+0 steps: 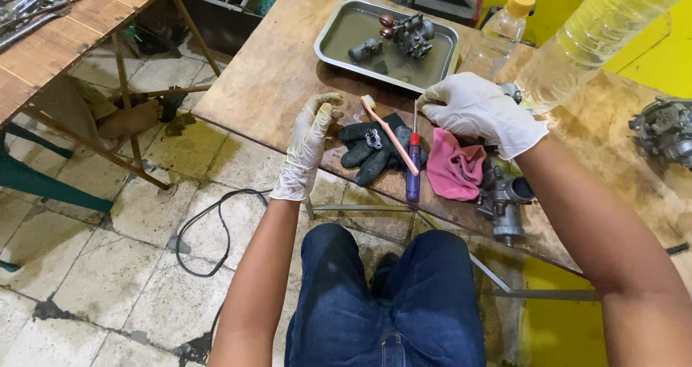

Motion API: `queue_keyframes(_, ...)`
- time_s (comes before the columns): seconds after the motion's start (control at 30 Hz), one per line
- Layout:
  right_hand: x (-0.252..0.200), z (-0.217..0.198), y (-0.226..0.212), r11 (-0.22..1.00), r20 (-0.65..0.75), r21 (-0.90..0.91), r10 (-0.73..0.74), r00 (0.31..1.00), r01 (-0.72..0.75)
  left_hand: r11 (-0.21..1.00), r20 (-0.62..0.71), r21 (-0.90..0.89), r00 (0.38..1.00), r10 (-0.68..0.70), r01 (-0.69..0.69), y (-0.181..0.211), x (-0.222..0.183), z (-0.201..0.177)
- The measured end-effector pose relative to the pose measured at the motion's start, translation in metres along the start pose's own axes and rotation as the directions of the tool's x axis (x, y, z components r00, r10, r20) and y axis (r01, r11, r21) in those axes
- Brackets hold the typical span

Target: The person cleans small carburetor components using a toothbrush and solvent. They repeatedly dip parts into a tray of liquid, scrub them, and place them back into the tray or on the table.

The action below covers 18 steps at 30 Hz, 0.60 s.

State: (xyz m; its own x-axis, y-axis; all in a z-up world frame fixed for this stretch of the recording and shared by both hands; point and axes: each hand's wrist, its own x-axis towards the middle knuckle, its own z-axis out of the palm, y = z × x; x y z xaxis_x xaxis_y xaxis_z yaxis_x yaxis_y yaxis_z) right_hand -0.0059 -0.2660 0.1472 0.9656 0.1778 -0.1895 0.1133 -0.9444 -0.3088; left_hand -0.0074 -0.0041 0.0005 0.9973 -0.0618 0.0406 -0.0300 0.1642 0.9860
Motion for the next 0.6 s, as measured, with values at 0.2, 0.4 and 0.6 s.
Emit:
queue_keyframes(0.2,0.011,-0.02,-0.03,1.0,-0.014,0.003,-0.006,1.0,0.006,1.0,0.008,-0.025,1.0,-0.01,0.01,0.012,-0.006,0.002)
queue_keyframes(0.4,0.051,-0.033,-0.042,0.996,-0.185,-0.022,-0.092,0.978,0.09,0.999,-0.001,-0.032,0.999,-0.033,0.033,0.022,-0.007,0.004)
queue_keyframes(0.6,0.145,-0.009,0.006,0.967,-0.334,-0.18,-0.234,0.913,0.182,0.991,0.011,0.004,0.991,0.134,-0.134,0.007,0.002,-0.001)
